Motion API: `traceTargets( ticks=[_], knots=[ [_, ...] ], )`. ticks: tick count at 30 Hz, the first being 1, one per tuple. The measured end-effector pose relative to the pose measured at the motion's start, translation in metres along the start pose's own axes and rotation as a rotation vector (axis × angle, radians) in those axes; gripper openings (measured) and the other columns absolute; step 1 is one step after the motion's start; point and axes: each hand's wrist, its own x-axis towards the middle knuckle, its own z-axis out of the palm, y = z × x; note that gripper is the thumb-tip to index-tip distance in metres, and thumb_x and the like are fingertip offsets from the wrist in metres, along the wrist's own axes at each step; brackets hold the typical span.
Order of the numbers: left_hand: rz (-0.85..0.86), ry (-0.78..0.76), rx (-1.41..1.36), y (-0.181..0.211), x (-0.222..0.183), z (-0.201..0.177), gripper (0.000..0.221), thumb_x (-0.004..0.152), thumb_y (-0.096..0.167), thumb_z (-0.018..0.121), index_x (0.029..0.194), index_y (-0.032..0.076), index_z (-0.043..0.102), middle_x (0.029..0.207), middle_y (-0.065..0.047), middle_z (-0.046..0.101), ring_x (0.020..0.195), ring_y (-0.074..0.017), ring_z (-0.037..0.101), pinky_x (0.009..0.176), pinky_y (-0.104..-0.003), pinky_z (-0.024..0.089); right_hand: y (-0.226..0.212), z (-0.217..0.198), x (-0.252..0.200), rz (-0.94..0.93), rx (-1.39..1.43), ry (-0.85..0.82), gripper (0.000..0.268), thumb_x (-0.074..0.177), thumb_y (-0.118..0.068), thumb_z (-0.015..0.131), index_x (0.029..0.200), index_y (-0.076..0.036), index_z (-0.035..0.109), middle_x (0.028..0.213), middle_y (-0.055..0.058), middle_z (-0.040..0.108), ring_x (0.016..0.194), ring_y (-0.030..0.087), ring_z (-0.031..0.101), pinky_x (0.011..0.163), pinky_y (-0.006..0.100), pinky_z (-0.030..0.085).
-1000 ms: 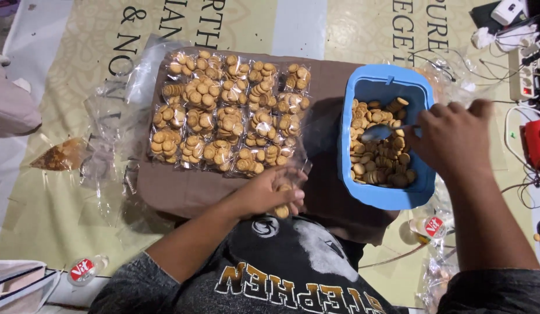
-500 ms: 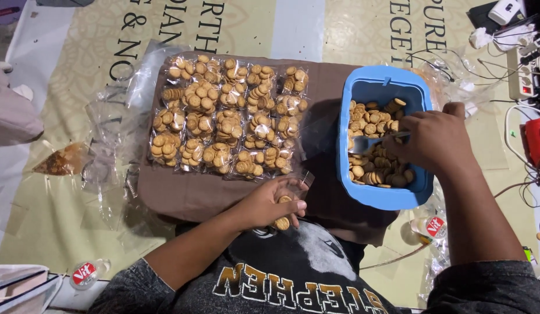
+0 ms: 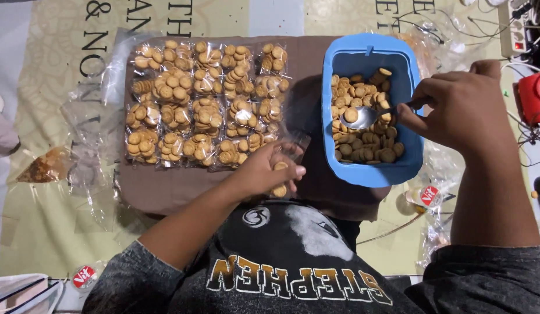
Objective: Manually filling small plastic bags with cookies using a spoon from a large container.
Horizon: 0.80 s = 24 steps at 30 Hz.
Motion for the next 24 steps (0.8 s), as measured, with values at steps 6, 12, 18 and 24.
traceTargets(
  ticks=[6, 12, 18, 24],
  knots=[
    [-0.049, 0.059, 0.015, 0.012, 0.011, 0.006, 0.077, 0.079, 0.036, 0.076, 0.146, 0.013, 0.046, 0.138, -0.007, 0.068, 0.071, -0.0163, 0.078, 0.067, -0.026, 0.06, -0.02, -0.033, -0.008, -0.144, 0.055, 0.126, 0.031, 0.097, -0.054, 0.074, 0.089, -0.024, 0.076, 0.086, -0.008, 0.075, 0.079, 0.015, 0.07, 0.11, 0.044, 0.033],
    [-0.012, 0.023, -0.008, 0.022, 0.005, 0.011, 0.071, 0.08, 0.026, 0.077, 0.144, 0.01, 0.05, 0.121, -0.01, 0.071, 0.072, -0.0175, 0.076, 0.073, -0.029, 0.063, -0.061, -0.052, 0.001, -0.209, -0.202, 0.238, 0.034, 0.099, -0.058, 0.068, 0.083, -0.028, 0.07, 0.081, -0.012, 0.069, 0.076, 0.014, 0.069, 0.108, 0.041, 0.033],
    [-0.062, 0.011, -0.047, 0.02, 0.0, 0.009, 0.077, 0.077, 0.023, 0.08, 0.147, 0.009, 0.049, 0.113, -0.012, 0.074, 0.071, -0.0178, 0.073, 0.064, -0.033, 0.064, -0.104, -0.041, -0.003, -0.469, -0.266, 0.532, 0.02, 0.101, -0.041, 0.081, 0.092, -0.03, 0.066, 0.087, -0.007, 0.058, 0.083, 0.014, 0.054, 0.102, 0.039, 0.03],
    [-0.127, -0.053, -0.006, -0.011, -0.014, 0.008, 0.077, 0.077, 0.042, 0.073, 0.144, 0.012, 0.05, 0.131, -0.011, 0.069, 0.124, -0.027, 0.069, 0.108, -0.043, 0.055, -0.127, -0.058, -0.028, -0.424, -0.126, 0.516, 0.04, 0.106, -0.04, 0.077, 0.077, -0.024, 0.056, 0.077, -0.006, 0.055, 0.075, 0.016, 0.058, 0.098, 0.04, 0.03]
  ],
)
